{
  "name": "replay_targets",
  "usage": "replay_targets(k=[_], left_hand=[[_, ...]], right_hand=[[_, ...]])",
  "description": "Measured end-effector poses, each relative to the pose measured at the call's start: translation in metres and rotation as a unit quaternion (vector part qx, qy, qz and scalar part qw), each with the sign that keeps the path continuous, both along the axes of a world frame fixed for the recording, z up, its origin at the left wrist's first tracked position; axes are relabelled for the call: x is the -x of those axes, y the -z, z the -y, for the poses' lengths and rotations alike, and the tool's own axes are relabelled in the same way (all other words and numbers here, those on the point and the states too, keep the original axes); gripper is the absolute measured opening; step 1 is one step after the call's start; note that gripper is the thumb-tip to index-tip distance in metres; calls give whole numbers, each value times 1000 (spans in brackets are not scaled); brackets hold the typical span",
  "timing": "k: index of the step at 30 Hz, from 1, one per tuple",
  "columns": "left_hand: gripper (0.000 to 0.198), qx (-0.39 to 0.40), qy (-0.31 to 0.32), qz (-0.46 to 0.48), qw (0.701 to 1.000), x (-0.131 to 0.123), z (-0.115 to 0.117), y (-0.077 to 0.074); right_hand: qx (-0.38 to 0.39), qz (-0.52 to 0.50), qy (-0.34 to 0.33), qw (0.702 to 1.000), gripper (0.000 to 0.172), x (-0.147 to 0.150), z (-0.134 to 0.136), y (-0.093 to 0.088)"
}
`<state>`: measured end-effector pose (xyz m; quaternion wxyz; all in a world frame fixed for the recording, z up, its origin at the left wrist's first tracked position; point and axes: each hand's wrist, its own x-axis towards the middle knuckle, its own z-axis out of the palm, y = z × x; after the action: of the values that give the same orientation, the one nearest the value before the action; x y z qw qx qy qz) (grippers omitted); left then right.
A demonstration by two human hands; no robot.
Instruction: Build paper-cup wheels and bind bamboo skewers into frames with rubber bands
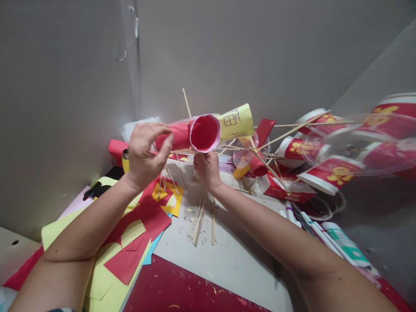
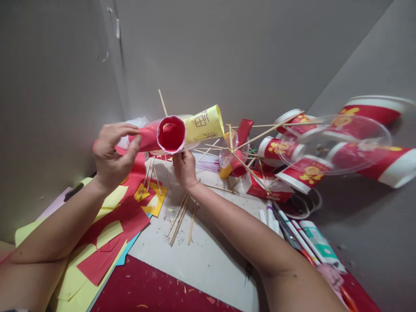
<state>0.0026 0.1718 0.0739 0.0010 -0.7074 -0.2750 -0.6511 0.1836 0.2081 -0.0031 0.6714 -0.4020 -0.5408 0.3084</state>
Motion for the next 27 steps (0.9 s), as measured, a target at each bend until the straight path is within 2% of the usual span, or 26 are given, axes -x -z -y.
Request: replay_targets(k=[3, 7, 16, 21, 27], left_hand=[[12, -37, 0, -92, 995, -3, -4, 7], [15, -73, -46, -137, 987, 0, -15, 13], [8, -176, -130, -138, 966, 1, -25, 21], [6, -194, -129, -132, 964, 4, -36, 24], [6, -165, -108, -123, 973, 5, -42, 27]], right_hand=[[-41, 60, 40, 997, 50, 4, 6, 3], [-60, 109, 47, 991, 52, 7, 9, 3], [-104, 101, 50, 988, 46, 13, 7, 6], [-117, 72, 74, 988, 34, 15, 7, 5], [-109, 68, 75, 989, 27, 12, 6, 2]])
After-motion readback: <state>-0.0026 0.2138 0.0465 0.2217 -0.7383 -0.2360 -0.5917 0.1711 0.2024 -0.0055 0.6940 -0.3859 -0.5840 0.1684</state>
